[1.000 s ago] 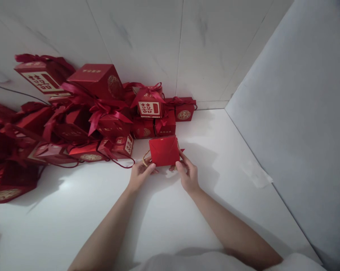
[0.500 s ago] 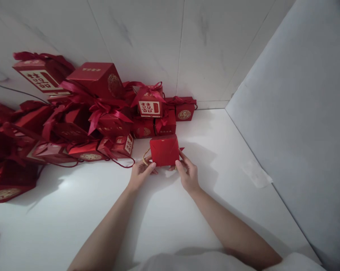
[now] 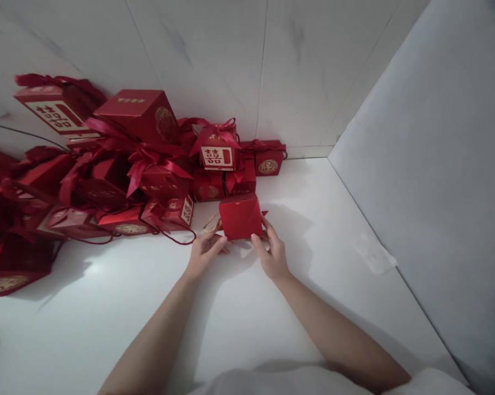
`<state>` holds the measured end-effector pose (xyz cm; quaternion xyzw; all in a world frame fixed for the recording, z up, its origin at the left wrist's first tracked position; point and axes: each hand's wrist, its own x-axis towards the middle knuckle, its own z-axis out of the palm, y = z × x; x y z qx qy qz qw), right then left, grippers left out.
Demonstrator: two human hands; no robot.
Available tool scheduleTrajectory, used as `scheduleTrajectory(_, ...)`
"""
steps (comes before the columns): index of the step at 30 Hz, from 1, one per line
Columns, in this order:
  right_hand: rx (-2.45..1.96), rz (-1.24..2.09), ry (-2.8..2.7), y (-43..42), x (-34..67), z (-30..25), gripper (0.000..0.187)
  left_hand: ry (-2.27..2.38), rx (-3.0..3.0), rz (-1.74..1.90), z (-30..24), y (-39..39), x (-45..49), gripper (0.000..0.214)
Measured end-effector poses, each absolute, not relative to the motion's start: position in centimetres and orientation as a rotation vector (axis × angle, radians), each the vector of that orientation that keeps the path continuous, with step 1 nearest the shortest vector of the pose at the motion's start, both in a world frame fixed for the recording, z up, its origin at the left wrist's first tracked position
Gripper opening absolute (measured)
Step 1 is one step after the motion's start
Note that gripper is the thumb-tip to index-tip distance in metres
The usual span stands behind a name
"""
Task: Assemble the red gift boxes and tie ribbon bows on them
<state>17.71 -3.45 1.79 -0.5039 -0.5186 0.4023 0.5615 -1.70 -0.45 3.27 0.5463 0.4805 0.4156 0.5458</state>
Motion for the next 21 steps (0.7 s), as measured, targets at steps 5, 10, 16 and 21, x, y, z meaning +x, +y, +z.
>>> scheduleTrajectory(5, -1.173, 0.759, -1.303, -3.3, 17.7, 1.5, 0.058, 1.101, 1.285, 1.014, 2.6, -0.2, -2.2, 0.058)
scheduleTrajectory(10, -1.127, 0.522, -1.385, -3.2, 17.6, 1.6, 0.053, 1.035, 1.164, 1.008, 2.8, 0.2, -2.4, 0.081)
scheduleTrajectory(16, -1.037, 0.334, -1.469, -3.6, 17.4, 2.0, 0.053, 1.088, 1.095, 1.059, 2.5, 0.4, -2.5, 0.055)
scheduleTrajectory(21, -1.046, 0.237, -1.492, -3.7, 17.3, 1.9, 0.051, 1.206, 1.134, 1.068, 2.1, 0.3, -2.4, 0.050)
